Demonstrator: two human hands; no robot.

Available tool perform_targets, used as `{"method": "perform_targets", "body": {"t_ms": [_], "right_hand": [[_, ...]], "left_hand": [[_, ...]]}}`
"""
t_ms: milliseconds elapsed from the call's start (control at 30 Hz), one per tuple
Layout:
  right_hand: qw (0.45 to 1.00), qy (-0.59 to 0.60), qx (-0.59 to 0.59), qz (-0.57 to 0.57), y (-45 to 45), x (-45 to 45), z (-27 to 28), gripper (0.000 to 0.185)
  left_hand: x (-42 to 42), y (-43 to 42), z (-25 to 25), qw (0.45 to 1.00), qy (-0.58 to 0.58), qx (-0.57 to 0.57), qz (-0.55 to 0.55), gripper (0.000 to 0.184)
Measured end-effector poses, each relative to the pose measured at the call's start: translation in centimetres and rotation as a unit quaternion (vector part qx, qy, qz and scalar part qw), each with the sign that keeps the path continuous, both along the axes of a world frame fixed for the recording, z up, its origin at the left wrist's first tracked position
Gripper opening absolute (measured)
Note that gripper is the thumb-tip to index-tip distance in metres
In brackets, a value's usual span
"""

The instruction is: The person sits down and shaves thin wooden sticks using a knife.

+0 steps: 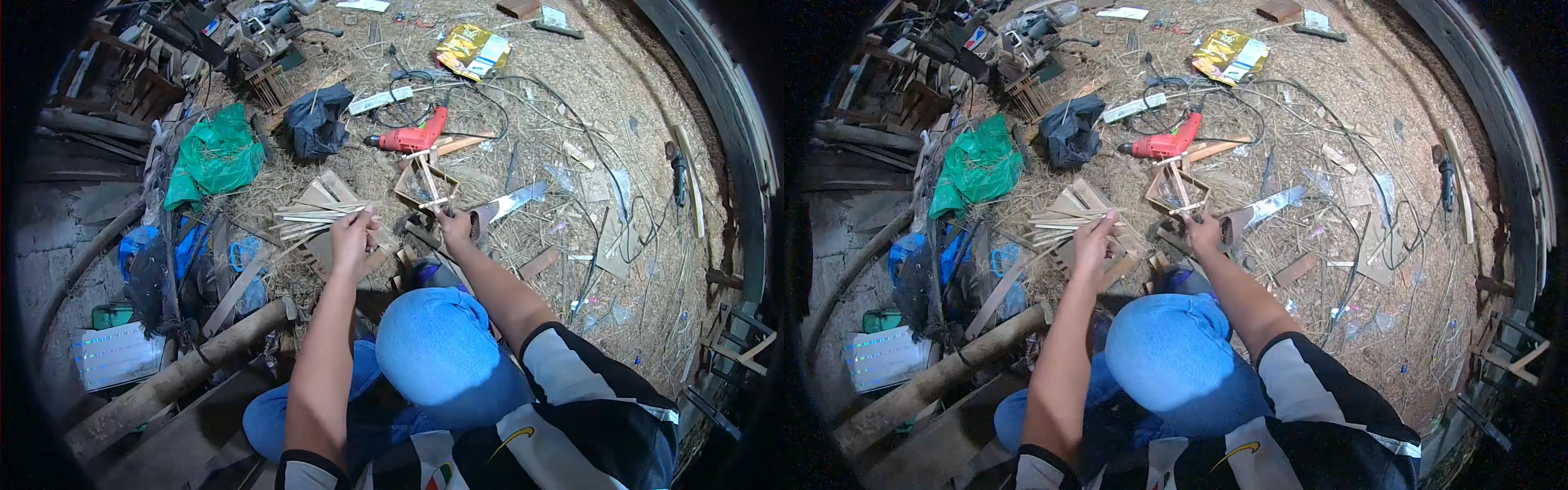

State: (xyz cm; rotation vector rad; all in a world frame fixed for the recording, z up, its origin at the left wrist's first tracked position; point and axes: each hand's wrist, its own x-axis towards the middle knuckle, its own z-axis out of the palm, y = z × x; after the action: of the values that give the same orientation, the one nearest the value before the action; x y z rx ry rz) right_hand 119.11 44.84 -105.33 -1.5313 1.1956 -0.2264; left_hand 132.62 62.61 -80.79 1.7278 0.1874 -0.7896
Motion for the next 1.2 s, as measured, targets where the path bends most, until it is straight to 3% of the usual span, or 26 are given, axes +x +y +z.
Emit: {"method": "perform_targets", "body": {"t_ms": [67, 133, 233, 567, 800, 933, 1000, 1133, 1200], "right_hand": [[0.998, 0.042, -0.056, 0.000, 0.4, 0.6, -0.7, 0.047], [0.997, 0.064, -0.036, 0.013, 0.5, 1.3, 2.1, 0.048], [0.994, 0.087, -0.058, 0.022, 0.8, 1.5, 2.8, 0.039], [0.987, 0.078, -0.113, 0.088, 1.0, 1.9, 2.6, 0.042], [0.982, 0.117, -0.125, 0.076, 1.6, 1.6, 6.6, 0.043], [0.980, 0.024, -0.178, 0.085, 2.1, 2.1, 12.0, 0.033], [0.972, -0.124, -0.153, 0.130, 3.0, 3.1, 13.8, 0.033], [0.944, -0.168, -0.153, 0.241, 4.6, 5.6, 18.7, 0.035], [0.931, -0.197, -0.174, 0.253, 5.4, 6.3, 17.7, 0.039]], "left_hand": [[0.0, 0.2, -0.1, 1.000, 0.011, -0.026, 0.005, 0.032], [0.1, 0.4, -0.1, 1.000, 0.012, -0.024, 0.007, 0.032], [-0.2, 0.8, -0.6, 0.999, 0.020, -0.022, 0.012, 0.032], [-1.2, 2.1, -1.4, 0.999, 0.033, -0.024, 0.015, 0.036], [-1.7, 3.4, -1.2, 0.996, 0.072, -0.022, 0.038, 0.036], [-1.8, 4.4, -2.2, 0.995, 0.084, -0.042, 0.035, 0.033], [-2.1, 4.9, -2.8, 0.995, 0.085, -0.020, 0.049, 0.032], [-2.5, 6.2, -2.3, 0.996, 0.071, -0.027, 0.045, 0.031], [-2.6, 6.9, -1.4, 0.997, 0.060, -0.027, 0.032, 0.034]]}}
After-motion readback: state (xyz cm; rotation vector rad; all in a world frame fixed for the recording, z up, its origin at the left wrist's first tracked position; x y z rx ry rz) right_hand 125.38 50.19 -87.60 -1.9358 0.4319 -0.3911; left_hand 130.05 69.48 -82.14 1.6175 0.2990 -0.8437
